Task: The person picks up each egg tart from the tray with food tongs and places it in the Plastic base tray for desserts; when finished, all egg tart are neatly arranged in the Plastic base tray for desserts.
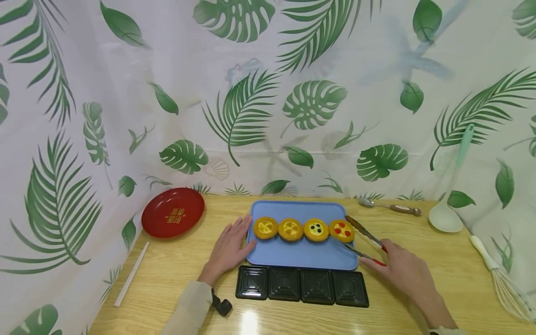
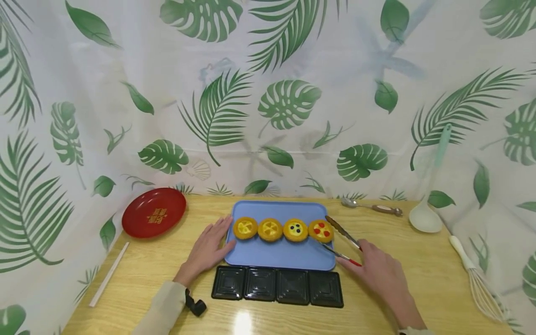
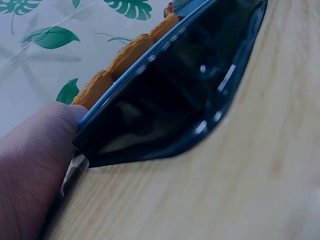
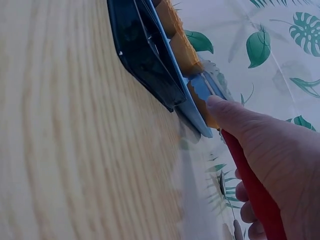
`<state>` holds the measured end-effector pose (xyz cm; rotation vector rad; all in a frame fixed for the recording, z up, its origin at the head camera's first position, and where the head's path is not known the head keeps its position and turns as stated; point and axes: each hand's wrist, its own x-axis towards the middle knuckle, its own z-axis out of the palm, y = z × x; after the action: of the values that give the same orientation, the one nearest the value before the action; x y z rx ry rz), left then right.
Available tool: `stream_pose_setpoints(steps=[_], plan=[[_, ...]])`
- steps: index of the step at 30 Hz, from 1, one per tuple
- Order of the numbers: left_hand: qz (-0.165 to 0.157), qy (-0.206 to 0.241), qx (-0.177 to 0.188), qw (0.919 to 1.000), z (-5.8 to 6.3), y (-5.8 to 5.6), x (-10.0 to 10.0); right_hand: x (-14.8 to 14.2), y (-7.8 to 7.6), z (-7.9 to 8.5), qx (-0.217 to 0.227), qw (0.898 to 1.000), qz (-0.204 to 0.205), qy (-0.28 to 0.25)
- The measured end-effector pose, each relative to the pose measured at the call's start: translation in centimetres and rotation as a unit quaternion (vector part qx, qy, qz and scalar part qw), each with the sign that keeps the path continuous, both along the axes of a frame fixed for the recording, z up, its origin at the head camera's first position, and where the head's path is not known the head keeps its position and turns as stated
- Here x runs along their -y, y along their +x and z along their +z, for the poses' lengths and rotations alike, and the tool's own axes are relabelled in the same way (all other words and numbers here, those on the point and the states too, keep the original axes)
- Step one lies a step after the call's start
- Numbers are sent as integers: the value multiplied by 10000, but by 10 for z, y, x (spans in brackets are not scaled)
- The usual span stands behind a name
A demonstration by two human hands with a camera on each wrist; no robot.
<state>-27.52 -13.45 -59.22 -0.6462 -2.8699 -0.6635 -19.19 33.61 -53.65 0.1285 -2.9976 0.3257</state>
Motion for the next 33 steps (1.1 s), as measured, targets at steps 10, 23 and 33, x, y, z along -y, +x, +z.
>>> stream_pose_setpoints(steps=[10, 23, 33], plan=[[-7, -65, 26, 10000, -1, -1, -1, 0, -1, -2, 97, 9999, 24, -82], [11, -84, 16, 10000, 1, 0, -1, -1, -2, 0, 47, 10000, 62, -20], [56, -112, 79, 9999, 1, 0, -1, -2, -4, 2, 133, 9999, 66, -3]])
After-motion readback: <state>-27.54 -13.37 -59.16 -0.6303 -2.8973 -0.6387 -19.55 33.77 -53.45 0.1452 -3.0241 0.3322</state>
